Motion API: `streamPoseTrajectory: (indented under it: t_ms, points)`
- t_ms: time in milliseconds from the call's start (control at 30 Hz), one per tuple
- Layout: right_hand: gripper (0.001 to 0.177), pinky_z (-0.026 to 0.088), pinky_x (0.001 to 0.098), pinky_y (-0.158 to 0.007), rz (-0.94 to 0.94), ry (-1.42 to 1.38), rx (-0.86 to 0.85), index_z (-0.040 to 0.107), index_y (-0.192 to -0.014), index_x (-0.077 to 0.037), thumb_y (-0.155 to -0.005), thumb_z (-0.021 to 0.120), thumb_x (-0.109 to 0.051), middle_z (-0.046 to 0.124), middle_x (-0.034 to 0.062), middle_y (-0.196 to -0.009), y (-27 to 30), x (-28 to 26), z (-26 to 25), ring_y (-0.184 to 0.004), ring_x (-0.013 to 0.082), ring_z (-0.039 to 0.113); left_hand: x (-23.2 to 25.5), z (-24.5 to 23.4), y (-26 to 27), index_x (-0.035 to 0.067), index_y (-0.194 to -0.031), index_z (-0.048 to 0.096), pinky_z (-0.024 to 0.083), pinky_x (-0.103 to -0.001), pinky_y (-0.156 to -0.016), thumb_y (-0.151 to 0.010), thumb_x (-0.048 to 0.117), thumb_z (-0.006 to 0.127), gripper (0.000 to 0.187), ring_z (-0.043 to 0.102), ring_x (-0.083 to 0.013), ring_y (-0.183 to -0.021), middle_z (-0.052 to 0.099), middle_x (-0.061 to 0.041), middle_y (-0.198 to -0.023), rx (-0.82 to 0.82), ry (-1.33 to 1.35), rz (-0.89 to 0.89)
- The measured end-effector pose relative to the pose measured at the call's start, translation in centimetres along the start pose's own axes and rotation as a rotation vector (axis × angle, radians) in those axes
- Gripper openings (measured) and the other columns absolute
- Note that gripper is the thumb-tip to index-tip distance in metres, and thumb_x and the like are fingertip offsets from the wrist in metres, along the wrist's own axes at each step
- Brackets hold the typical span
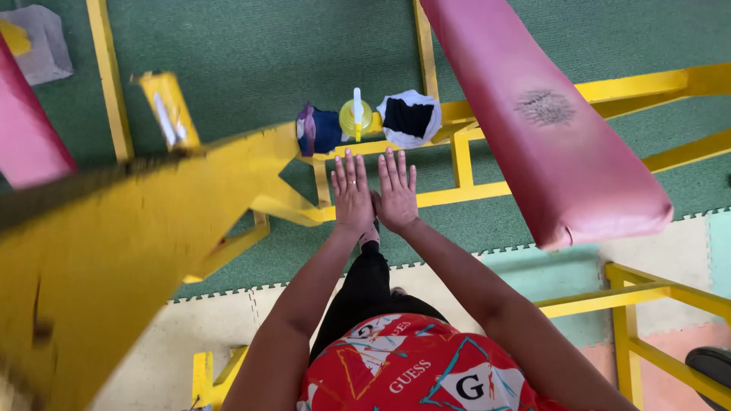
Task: Cleaning gym equipment using a spray bottle and a cloth.
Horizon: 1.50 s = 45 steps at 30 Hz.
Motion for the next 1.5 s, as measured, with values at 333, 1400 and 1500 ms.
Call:
streamPoseTrajectory:
  t_ms: [333, 1400, 1500]
  points:
    - [0.109, 0.004, 0.0603, -0.126, 0.124, 0.185, -0.232, 0.004, -0.166, -0.004, -0.088, 0.070, -0.043, -0.002, 0.0176, -0.173, -8.1, 7.2, 3.8, -0.160, 0.0395, -0.005, -5.6, 1.7, -7.4, 0.002, -0.163, 0.006, 0.013, -0.053, -0.128, -0.080, 0.035, 0.082, 0.118, 0.004, -0.0442, -0.160, 0.003, -0.024, -0.172, 0.040, 0.167, -0.029]
    - [0.040, 0.044, 0.0463, -0.110, -0.156, -0.673, 0.386, 0.048, -0.144, 0.001, -0.110, 0.049, -0.019, 0.052, 0.0247, -0.141, -0.3, 4.1, -0.1, -0.129, 0.0376, 0.054, 1.2, 3.2, -4.5, 0.006, -0.131, 0.057, 0.041, -0.052, -0.096, -0.070, 0.017, 0.083, 0.067, 0.053, -0.0402, -0.116, 0.060, -0.018, -0.121, 0.349, 0.282, -0.040]
    - [0.049, 0.036, 0.0520, -0.113, -0.054, -0.576, 0.380, 0.040, -0.149, 0.009, -0.104, 0.052, -0.007, 0.044, 0.0319, -0.146, 6.1, -0.6, -3.4, -0.133, 0.0495, 0.044, 3.5, 1.9, 1.1, 0.009, -0.129, 0.060, 0.039, -0.050, -0.097, -0.076, 0.018, 0.082, 0.058, 0.054, -0.0378, -0.116, 0.063, -0.013, -0.121, 0.365, 0.345, -0.056]
Point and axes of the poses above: each hand's wrist, its own y-axis away from the middle knuckle, its own z-axis out of the palm, x = y × z, the point moved 1 cm from there along -y, towards the middle knuckle
